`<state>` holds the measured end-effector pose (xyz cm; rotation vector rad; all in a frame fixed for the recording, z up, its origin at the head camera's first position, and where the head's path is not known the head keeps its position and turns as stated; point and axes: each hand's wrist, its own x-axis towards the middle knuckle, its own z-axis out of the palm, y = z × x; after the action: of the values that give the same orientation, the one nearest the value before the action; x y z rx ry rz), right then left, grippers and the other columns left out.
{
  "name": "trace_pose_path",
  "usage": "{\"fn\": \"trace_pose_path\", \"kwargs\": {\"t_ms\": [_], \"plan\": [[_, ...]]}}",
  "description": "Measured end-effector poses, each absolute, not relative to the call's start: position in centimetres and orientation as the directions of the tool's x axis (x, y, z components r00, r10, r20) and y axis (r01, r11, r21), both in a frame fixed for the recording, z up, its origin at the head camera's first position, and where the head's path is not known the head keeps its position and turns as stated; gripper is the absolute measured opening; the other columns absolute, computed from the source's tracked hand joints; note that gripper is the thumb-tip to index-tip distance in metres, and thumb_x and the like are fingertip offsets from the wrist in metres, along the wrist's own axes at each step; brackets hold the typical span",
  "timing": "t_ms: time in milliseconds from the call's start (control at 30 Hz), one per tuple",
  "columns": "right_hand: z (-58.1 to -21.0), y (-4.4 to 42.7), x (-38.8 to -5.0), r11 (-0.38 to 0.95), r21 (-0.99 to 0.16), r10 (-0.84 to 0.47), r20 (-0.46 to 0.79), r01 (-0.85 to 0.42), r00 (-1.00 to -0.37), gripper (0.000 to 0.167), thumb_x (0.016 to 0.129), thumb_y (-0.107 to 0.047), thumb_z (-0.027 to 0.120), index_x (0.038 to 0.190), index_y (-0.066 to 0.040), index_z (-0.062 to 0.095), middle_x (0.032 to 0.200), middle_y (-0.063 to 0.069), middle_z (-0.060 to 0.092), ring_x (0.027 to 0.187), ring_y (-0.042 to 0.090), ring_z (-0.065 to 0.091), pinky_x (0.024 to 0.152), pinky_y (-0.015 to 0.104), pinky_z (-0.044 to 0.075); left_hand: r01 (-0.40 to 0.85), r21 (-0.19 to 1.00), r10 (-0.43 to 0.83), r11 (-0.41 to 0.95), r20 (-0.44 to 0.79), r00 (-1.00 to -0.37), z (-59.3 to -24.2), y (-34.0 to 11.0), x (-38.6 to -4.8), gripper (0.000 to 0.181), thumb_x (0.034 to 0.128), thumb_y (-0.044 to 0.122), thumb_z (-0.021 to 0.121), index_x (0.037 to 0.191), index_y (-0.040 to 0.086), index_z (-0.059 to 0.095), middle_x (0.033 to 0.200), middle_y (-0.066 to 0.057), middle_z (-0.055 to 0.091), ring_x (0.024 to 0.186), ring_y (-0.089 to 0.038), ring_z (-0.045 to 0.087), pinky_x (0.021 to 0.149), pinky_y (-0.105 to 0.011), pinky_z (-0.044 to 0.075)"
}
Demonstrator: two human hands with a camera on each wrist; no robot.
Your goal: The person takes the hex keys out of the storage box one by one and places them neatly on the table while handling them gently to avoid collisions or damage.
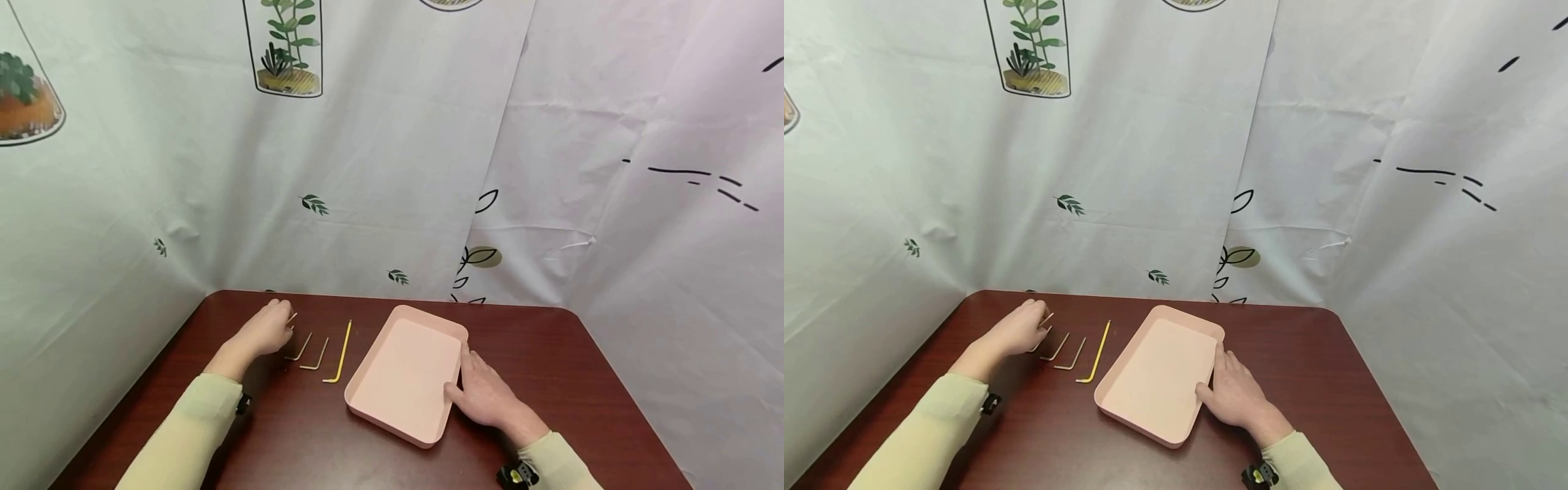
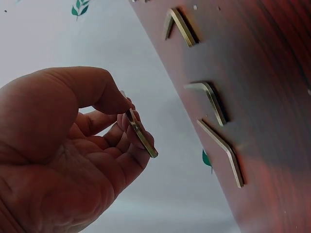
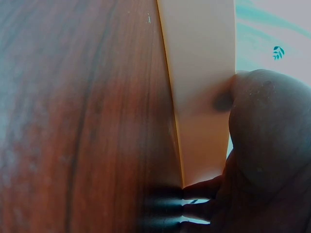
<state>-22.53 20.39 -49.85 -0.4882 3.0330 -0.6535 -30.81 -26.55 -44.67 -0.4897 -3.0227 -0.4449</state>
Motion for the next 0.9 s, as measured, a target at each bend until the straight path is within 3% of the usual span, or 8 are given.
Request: {"fn": "trace_pose_path", "kwargs": {"t_ms": [300,900], "plan": [[-49.6,20.2,-22.4,0.861,-0.408,-0.303,0.070,-0.304,-0.951,0.094,0.103,-0.031,0.063,0.168,0.018,0.016,0.167,0.042,0.037,0.157,0.056,0.038,0.123,0.066,0.037,0.285,0.272,0.272,0.919,0.087,-0.958,-45.3,-28.0,-31.6,0.013,0.0917,-0.007,0.065,0.105,-0.008,0.062,0.094,-0.017,0.057,0.087,-0.033,0.055,0.079,-0.050,0.051],[-49.8,20.3,-22.3,0.859,-0.408,-0.303,0.080,-0.309,-0.950,0.094,0.103,-0.030,0.065,0.168,0.018,0.016,0.166,0.041,0.039,0.156,0.056,0.039,0.123,0.067,0.037,0.241,0.255,0.238,0.936,0.044,-0.970,-45.8,-29.9,-32.8,0.008,0.0973,-0.003,0.066,0.101,-0.007,0.061,0.090,-0.016,0.054,0.084,-0.033,0.052,0.075,-0.050,0.048]]}}
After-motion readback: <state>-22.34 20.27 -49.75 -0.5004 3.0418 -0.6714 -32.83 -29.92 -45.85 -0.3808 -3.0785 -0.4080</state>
